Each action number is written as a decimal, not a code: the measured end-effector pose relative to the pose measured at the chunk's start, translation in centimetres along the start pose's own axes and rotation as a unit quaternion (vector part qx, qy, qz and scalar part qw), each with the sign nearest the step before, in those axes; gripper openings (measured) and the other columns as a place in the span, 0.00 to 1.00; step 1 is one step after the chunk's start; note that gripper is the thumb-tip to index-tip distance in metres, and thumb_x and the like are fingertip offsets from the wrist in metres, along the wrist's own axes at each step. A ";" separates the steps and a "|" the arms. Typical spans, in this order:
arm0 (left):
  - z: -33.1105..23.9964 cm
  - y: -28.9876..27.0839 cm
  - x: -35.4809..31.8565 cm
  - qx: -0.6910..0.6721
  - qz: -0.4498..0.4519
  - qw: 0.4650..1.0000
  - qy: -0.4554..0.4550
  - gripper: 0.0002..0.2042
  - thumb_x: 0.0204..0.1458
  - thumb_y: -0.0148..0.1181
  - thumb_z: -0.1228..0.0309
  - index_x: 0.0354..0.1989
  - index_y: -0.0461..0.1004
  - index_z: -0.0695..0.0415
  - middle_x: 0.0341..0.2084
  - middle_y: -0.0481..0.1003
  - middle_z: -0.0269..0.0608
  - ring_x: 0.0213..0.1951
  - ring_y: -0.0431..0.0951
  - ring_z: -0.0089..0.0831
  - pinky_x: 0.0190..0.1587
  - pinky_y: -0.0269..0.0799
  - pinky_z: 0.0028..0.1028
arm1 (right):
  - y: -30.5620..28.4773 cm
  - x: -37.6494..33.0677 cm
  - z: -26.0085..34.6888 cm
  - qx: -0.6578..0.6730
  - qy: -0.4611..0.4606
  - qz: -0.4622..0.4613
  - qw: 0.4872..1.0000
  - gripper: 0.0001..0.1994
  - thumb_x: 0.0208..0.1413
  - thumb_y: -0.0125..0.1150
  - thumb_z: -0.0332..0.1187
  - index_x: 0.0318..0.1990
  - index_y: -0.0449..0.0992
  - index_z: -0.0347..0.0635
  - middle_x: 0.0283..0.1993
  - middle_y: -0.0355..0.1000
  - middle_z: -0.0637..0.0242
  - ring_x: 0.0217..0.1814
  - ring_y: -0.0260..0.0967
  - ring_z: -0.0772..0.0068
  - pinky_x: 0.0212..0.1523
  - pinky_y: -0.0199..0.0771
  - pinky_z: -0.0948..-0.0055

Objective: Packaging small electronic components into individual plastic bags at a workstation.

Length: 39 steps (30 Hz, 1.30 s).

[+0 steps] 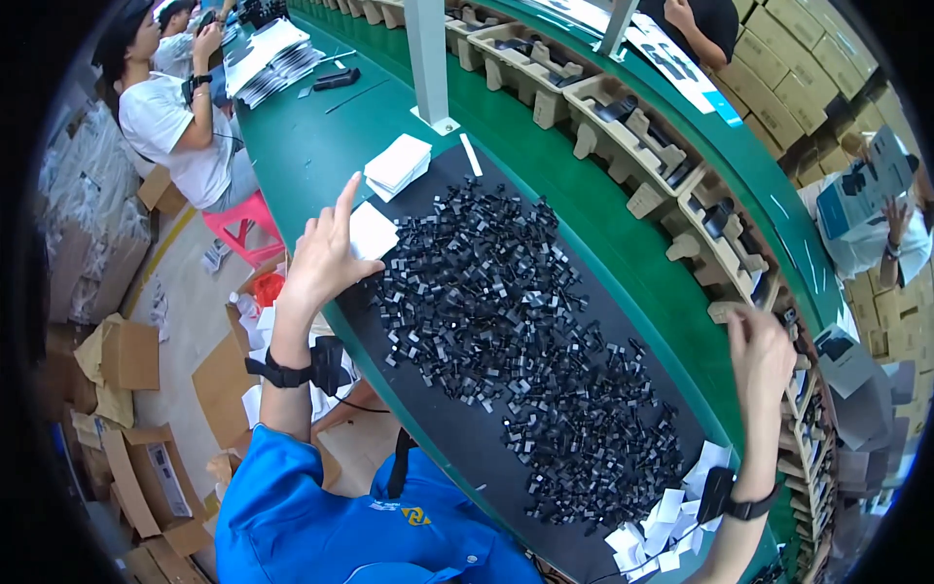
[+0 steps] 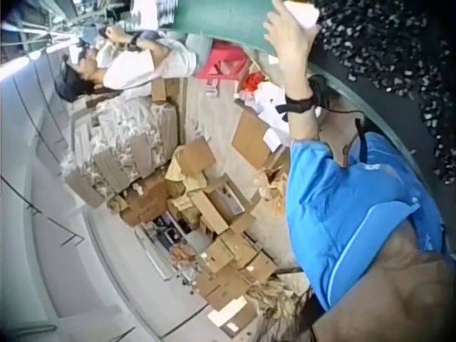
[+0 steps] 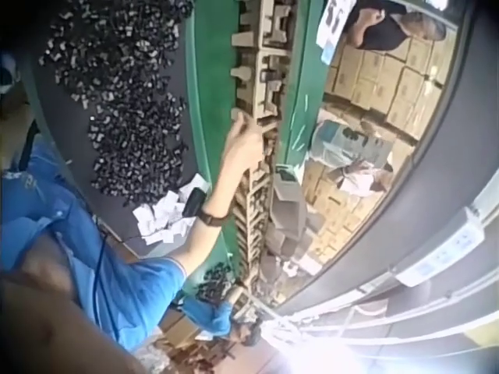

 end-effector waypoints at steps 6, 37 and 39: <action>1.2 1.3 0.4 -0.052 -0.070 0.996 0.033 0.52 0.35 0.72 0.70 0.66 0.40 0.66 0.36 0.73 0.58 0.37 0.76 0.51 0.39 0.72 0.40 | -3.1 -7.0 1.2 -0.001 -0.016 0.017 1.000 0.06 0.52 0.60 0.31 0.32 0.77 0.38 0.30 0.74 0.58 0.32 0.72 0.56 0.31 0.69 0.64; -28.3 4.9 -20.1 -0.737 0.456 0.475 0.151 0.31 0.60 0.50 0.65 0.67 0.43 0.60 0.57 0.64 0.45 0.57 0.66 0.34 0.58 0.62 0.31 | -5.9 -18.6 10.9 0.141 -0.114 -0.095 0.979 0.35 0.32 0.70 0.34 0.55 0.69 0.37 0.54 0.64 0.58 0.53 0.62 0.59 0.52 0.66 0.60; -28.5 5.2 -20.5 -0.658 0.471 0.561 0.175 0.26 0.60 0.48 0.71 0.65 0.50 0.62 0.56 0.65 0.44 0.55 0.68 0.31 0.57 0.64 0.29 | -6.7 -19.5 11.0 0.091 -0.113 -0.143 0.979 0.32 0.33 0.68 0.32 0.53 0.71 0.39 0.53 0.65 0.60 0.52 0.62 0.62 0.52 0.66 0.60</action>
Point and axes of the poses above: each hand's wrist, its own x-axis towards the middle knuckle, its own y-axis out of the palm, z = x × y, the point moved 10 cm from there along x, towards the middle knuckle
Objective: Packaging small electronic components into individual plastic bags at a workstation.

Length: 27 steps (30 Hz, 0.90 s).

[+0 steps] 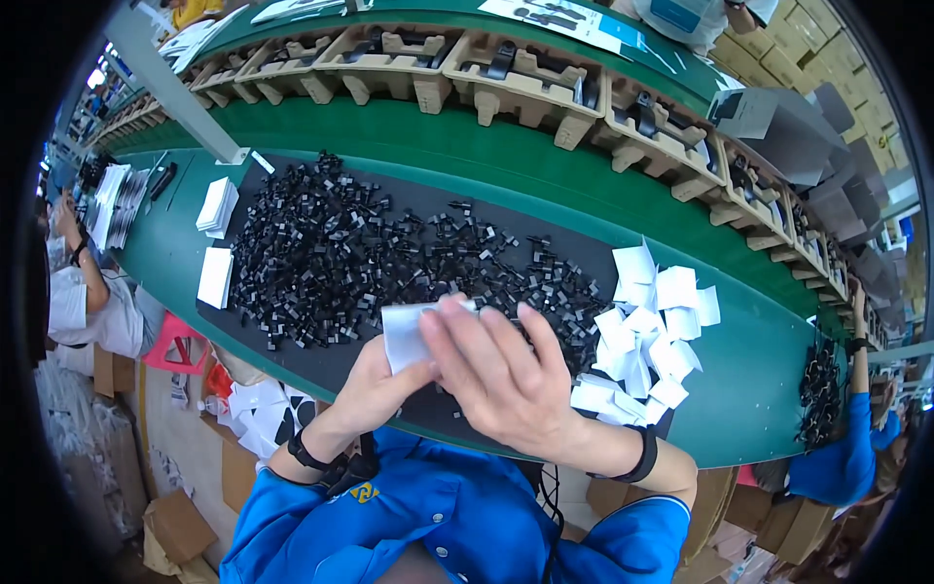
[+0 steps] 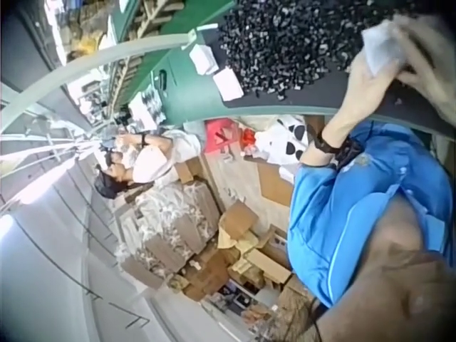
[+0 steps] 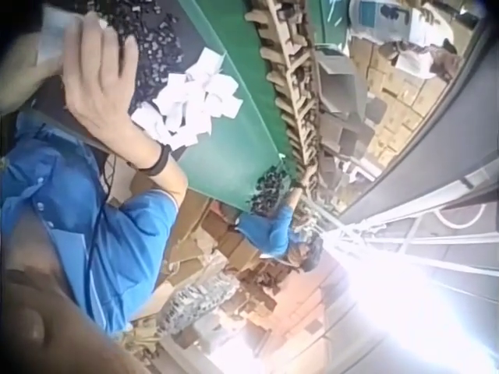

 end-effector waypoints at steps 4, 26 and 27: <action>1.2 0.3 -0.5 -0.044 0.019 0.999 -0.024 0.21 0.60 0.47 0.75 0.62 0.57 0.64 0.56 0.65 0.43 0.52 0.70 0.28 0.54 0.67 0.28 | -2.1 -1.3 1.8 -0.075 -0.103 -0.061 0.990 0.21 0.34 0.72 0.33 0.41 0.78 0.43 0.46 0.71 0.65 0.48 0.64 0.63 0.43 0.71 0.65; 1.8 3.8 -1.9 0.153 0.142 0.978 0.010 0.29 0.39 0.70 0.76 0.54 0.69 0.61 0.48 0.74 0.43 0.49 0.74 0.29 0.53 0.68 0.30 | 2.8 -5.6 3.3 0.327 0.007 0.527 0.784 0.11 0.54 0.58 0.34 0.41 0.72 0.38 0.37 0.71 0.54 0.29 0.73 0.57 0.27 0.73 0.65; 2.4 3.4 -1.8 0.170 0.136 0.976 0.016 0.29 0.39 0.70 0.76 0.54 0.70 0.61 0.48 0.74 0.42 0.48 0.74 0.28 0.52 0.69 0.29 | 3.2 -6.1 3.5 0.290 -0.012 0.558 0.777 0.11 0.53 0.58 0.32 0.42 0.72 0.38 0.39 0.72 0.54 0.30 0.73 0.57 0.28 0.73 0.66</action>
Point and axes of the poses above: each hand's wrist, its own x-axis towards the middle knuckle, its own y-axis out of the palm, z = x × y, the point moved 10 cm from there along x, towards the middle knuckle
